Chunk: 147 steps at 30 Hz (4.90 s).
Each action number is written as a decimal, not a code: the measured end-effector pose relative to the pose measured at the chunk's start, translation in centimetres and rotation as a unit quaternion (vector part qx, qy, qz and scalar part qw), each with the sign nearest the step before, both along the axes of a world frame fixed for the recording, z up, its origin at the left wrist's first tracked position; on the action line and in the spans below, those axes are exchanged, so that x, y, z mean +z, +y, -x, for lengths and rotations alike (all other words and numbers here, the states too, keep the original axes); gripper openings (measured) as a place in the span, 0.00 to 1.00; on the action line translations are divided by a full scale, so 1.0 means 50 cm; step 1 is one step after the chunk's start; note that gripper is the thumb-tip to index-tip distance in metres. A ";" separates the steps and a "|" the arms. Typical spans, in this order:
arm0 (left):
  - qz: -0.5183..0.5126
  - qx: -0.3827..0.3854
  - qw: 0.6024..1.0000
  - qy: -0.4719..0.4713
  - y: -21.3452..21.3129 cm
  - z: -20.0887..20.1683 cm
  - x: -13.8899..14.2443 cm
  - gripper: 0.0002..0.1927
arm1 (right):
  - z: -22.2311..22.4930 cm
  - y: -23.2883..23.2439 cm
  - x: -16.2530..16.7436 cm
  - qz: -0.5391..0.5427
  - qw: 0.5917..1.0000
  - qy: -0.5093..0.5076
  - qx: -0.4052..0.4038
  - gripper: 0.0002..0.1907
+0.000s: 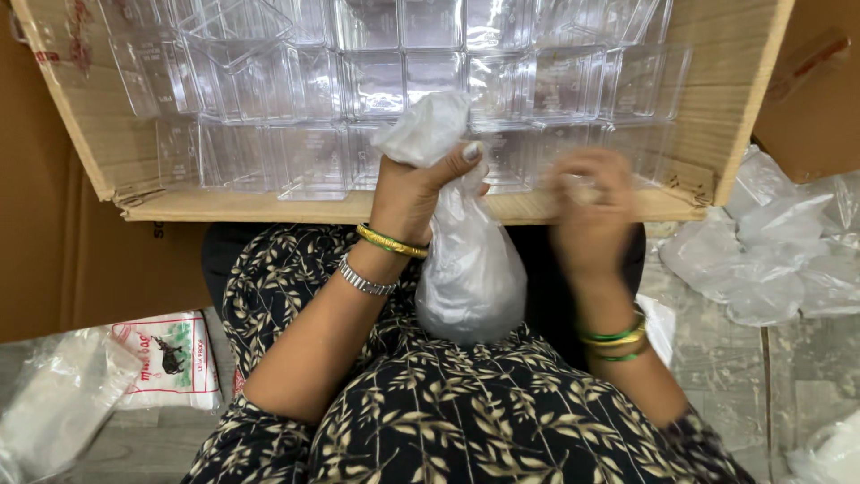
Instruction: The person sits on the floor in front of a cardboard carton filled with clear plastic boxes. They place boxes into small plastic bags, gather and twist the bag openings, and set the bagged boxes aside beside the carton.
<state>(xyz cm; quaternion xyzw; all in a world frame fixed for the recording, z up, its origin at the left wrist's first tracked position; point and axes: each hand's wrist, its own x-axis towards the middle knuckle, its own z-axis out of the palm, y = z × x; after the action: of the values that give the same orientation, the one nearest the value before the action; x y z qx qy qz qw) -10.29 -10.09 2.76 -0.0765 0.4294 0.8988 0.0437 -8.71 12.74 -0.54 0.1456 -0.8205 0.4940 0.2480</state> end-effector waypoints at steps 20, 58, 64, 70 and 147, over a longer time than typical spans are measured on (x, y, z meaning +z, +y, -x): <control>0.188 0.128 0.973 0.040 -0.285 -0.098 -0.048 0.17 | 0.011 -0.367 0.078 0.204 0.891 -0.334 0.229 0.05; 0.266 0.396 0.876 0.070 -0.602 0.028 0.004 0.21 | 0.558 -0.745 0.031 -0.106 0.970 -0.129 0.174 0.31; 0.261 0.323 0.909 0.039 -0.578 -0.016 0.027 0.20 | 0.468 -0.645 0.127 0.076 0.950 -0.225 0.204 0.20; 0.014 0.022 0.997 -0.078 -0.441 -0.005 0.046 0.36 | 0.245 -0.502 0.232 0.040 0.914 -0.219 0.340 0.18; 0.234 -0.377 0.834 0.327 -0.371 -0.055 0.108 0.15 | 0.131 -0.218 0.064 -0.294 0.951 -0.093 -0.004 0.54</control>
<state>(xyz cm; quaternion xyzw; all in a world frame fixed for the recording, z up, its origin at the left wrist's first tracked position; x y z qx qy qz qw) -7.54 -28.62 8.19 0.3823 0.6115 0.6578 0.2171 -15.25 1.84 2.66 0.1621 -0.9494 0.2412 0.1192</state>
